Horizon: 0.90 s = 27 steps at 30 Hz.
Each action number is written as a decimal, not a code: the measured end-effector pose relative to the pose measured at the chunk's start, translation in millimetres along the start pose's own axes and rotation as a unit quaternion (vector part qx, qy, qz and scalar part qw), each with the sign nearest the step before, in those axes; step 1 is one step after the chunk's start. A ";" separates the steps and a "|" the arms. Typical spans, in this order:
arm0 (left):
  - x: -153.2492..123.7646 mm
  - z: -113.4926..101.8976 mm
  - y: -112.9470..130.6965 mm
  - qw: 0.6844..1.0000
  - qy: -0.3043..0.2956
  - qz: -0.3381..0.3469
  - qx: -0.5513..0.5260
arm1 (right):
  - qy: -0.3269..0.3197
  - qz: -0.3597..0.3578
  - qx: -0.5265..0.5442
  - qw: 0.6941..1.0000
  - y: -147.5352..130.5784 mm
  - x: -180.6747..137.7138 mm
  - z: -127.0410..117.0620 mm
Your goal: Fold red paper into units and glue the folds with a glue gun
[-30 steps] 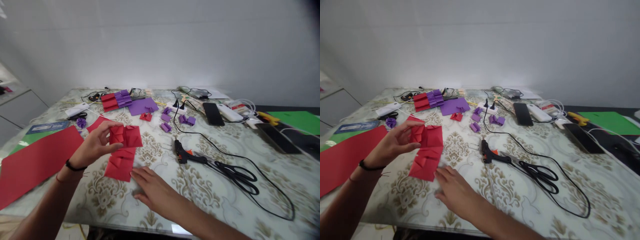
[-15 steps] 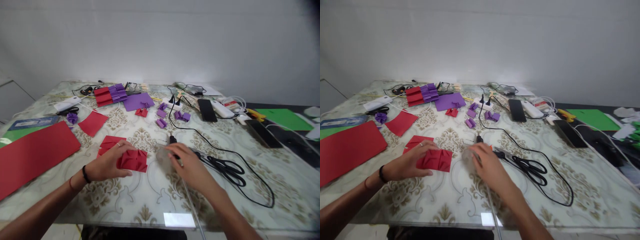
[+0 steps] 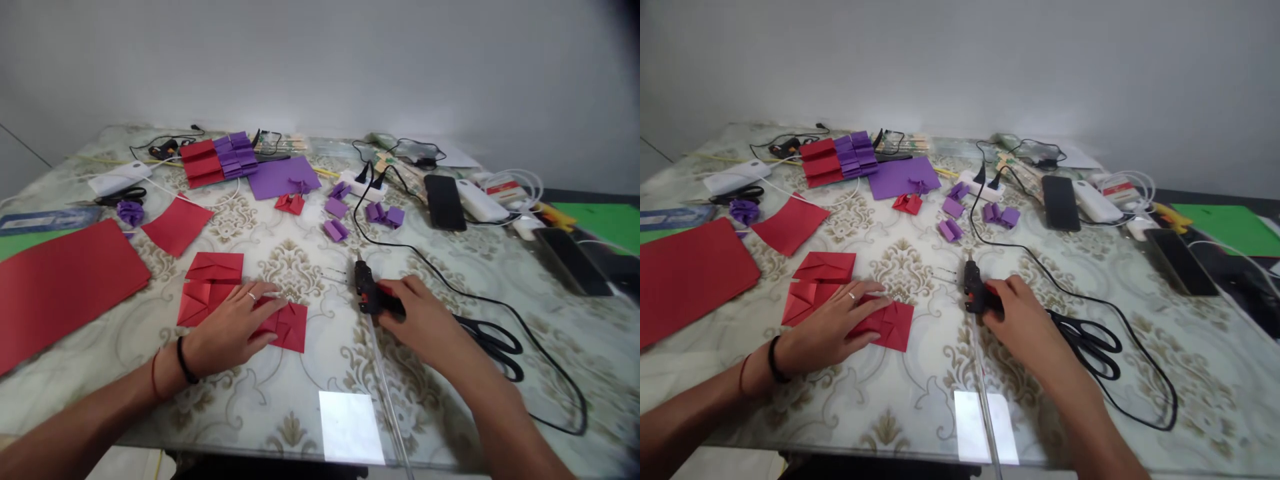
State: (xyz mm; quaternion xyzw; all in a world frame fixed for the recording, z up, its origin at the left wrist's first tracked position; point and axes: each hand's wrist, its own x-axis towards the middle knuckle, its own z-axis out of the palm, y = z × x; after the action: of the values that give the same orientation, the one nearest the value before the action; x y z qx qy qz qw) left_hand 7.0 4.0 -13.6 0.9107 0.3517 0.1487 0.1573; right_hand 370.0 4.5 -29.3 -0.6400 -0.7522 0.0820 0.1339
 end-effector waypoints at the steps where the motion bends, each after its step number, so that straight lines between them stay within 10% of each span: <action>1: 0.1 0.5 1.3 1.000 0.002 0.009 0.002 | 0.000 0.001 -0.001 1.000 2.3 3.0 -1.2; 8: 2.0 5.5 6.3 1.000 0.003 0.022 -0.021 | 0.032 -0.058 0.113 0.991 -7.8 18.0 -41.1; 11: 1.1 6.1 8.4 1.000 0.015 0.018 -0.008 | -0.052 -0.045 0.172 0.983 -25.8 21.4 -48.9; 20: -1.2 6.5 5.1 0.998 -0.001 0.011 -0.057 | -0.220 -0.184 0.267 0.920 -50.6 12.5 -25.2; 27: 0.5 9.8 4.2 0.996 0.014 -0.005 -0.089 | -0.189 -0.209 0.280 0.918 -69.8 14.7 -12.0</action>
State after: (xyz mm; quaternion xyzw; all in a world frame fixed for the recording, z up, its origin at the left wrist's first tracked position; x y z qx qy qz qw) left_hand 13.6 -0.5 -20.8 0.8891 0.3442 0.1915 0.2333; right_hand 305.8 6.8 4.1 -0.3768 -0.8267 0.3786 0.1768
